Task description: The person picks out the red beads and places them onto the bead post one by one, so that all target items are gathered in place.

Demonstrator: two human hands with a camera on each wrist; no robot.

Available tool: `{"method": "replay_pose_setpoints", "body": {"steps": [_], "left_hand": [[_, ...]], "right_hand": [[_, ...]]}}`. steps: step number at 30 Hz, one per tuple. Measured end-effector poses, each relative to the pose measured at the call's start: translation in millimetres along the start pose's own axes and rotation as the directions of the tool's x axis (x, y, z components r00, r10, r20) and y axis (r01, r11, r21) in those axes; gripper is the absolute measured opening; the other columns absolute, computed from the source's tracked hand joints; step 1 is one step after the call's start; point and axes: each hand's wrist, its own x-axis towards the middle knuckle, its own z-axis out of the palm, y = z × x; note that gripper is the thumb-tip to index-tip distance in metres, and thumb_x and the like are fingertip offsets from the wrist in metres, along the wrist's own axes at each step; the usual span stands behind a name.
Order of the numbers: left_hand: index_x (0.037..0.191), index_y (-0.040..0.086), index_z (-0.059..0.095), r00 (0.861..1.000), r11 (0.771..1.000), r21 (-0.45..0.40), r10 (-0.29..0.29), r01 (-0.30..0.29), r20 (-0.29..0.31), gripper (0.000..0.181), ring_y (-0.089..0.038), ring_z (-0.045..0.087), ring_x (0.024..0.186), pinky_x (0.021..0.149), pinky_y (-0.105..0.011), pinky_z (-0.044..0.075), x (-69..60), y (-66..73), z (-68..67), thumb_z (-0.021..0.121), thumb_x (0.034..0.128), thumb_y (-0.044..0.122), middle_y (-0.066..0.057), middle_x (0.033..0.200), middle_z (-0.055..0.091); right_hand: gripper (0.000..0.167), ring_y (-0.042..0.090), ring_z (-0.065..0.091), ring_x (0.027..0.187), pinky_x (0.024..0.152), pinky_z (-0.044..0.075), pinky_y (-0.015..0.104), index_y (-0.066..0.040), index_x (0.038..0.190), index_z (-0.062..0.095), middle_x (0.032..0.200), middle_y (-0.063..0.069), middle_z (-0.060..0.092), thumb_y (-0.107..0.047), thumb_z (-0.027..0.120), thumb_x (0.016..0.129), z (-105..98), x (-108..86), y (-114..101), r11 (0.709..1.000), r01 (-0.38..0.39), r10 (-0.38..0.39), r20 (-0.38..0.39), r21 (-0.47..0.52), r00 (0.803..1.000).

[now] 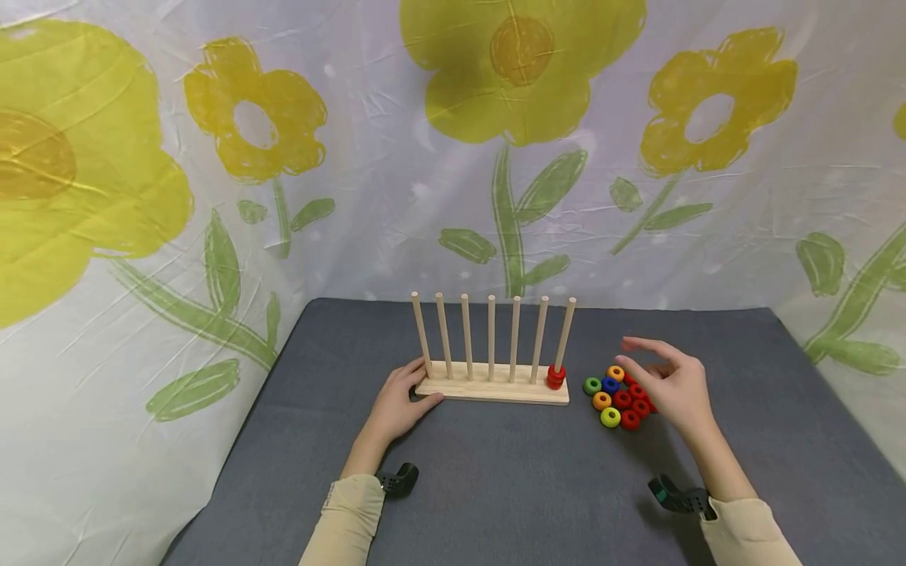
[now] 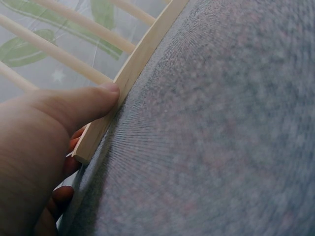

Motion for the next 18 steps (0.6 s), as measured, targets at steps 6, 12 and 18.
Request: {"method": "replay_pose_setpoints", "body": {"steps": [6,12,18], "left_hand": [[0.154,0.002,0.054,1.000,1.000,-0.004,-0.009,0.009,0.002,0.071,-0.041,0.043,0.149,0.118,-0.063,0.039,-0.1,0.6,0.1,0.080,0.0968,0.034,-0.014,0.164,0.047],[0.154,0.001,0.054,1.000,1.000,-0.005,-0.011,0.011,0.005,0.071,-0.040,0.042,0.150,0.119,-0.063,0.039,-0.2,0.9,0.1,0.080,0.0968,0.034,-0.014,0.164,0.046],[0.154,0.001,0.055,1.000,1.000,-0.004,-0.009,0.009,-0.001,0.071,-0.041,0.043,0.150,0.118,-0.063,0.039,-0.5,0.5,0.6,0.081,0.0965,0.033,-0.014,0.164,0.047]], "right_hand": [[0.032,0.016,0.023,0.038,0.036,0.025,0.033,-0.010,0.127,0.077,0.047,-0.006,0.033,-0.020,0.082,0.097,-4.5,-4.7,4.7,0.999,-0.039,0.039,0.005,0.008,0.999],[0.036,0.001,0.022,0.040,0.037,0.024,0.033,-0.006,0.131,0.074,0.052,-0.015,0.044,-0.017,0.080,0.098,-9.6,-9.7,12.9,0.998,-0.067,0.067,0.004,0.006,0.998],[0.036,-0.006,0.021,0.041,0.038,0.023,0.034,-0.002,0.132,0.073,0.079,-0.021,0.065,-0.012,0.079,0.098,-12.8,-13.0,21.4,0.999,-0.050,0.050,-0.001,0.001,0.999]]}}
